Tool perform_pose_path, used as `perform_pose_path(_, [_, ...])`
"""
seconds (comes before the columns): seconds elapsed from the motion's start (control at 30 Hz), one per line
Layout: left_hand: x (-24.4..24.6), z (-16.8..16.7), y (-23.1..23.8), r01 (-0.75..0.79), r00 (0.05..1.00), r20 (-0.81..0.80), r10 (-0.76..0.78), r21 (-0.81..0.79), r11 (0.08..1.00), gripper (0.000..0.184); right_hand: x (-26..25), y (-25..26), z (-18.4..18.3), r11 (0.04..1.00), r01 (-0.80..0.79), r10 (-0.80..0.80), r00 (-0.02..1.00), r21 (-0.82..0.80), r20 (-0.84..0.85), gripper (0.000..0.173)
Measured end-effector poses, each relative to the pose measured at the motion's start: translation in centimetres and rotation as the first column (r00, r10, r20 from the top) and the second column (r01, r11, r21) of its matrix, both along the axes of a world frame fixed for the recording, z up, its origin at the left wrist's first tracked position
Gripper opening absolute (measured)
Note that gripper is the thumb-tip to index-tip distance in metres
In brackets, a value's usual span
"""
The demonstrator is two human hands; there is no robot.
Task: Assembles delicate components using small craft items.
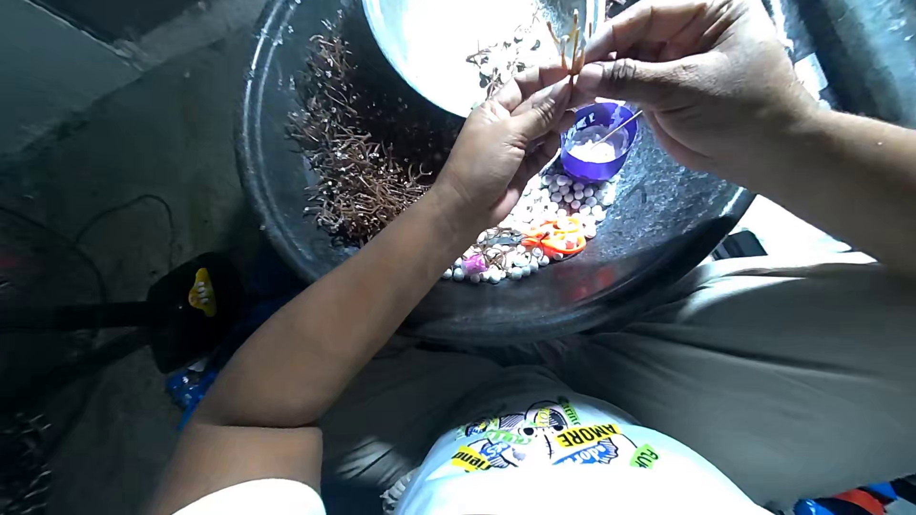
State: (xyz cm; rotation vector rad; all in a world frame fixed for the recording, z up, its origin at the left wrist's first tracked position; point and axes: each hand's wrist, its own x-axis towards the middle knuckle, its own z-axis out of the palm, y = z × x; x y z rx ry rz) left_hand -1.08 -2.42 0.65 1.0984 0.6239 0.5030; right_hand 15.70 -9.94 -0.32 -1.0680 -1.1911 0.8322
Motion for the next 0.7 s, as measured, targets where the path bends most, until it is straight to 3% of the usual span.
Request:
perform_pose_path(0.17, [-0.1,-0.1,0.9,0.060,0.998,-0.033,-0.059,0.055,0.997,0.017,0.0,0.2,-0.1,0.999,-0.025,0.025,1.000,0.031,-0.008,0.011])
perform_pose_path(0.27, [-1.2,-0.8,3.4,0.200,0.958,-0.249,-0.144,0.218,0.955,0.027,0.7,0.1,0.1,1.000,-0.021,0.022,0.999,-0.023,0.033,0.010])
perform_pose_path(0.37, [-2.6,-2.4,6.8,0.475,0.813,-0.552,-0.188,0.440,0.762,0.025,1.7,-0.2,0.2,0.993,-0.111,0.116,0.984,-0.047,0.137,0.011])
perform_pose_path(0.47, [-3.1,-3.2,8.7,0.729,0.548,-0.837,0.017,0.487,0.482,0.023,2.2,-0.8,0.5,0.989,-0.125,0.147,0.920,-0.084,0.363,0.010])
perform_pose_path(0.57, [-2.9,-4.0,9.1,0.807,0.411,-0.900,0.145,0.433,0.401,0.023,2.7,-0.9,0.4,0.989,-0.105,0.143,0.842,-0.102,0.521,0.010])
perform_pose_path(0.7, [-2.4,-5.2,8.7,0.844,0.407,-0.907,0.111,0.420,0.335,0.019,3.0,-1.2,0.3,0.990,-0.076,0.132,0.790,-0.119,0.598,0.011])
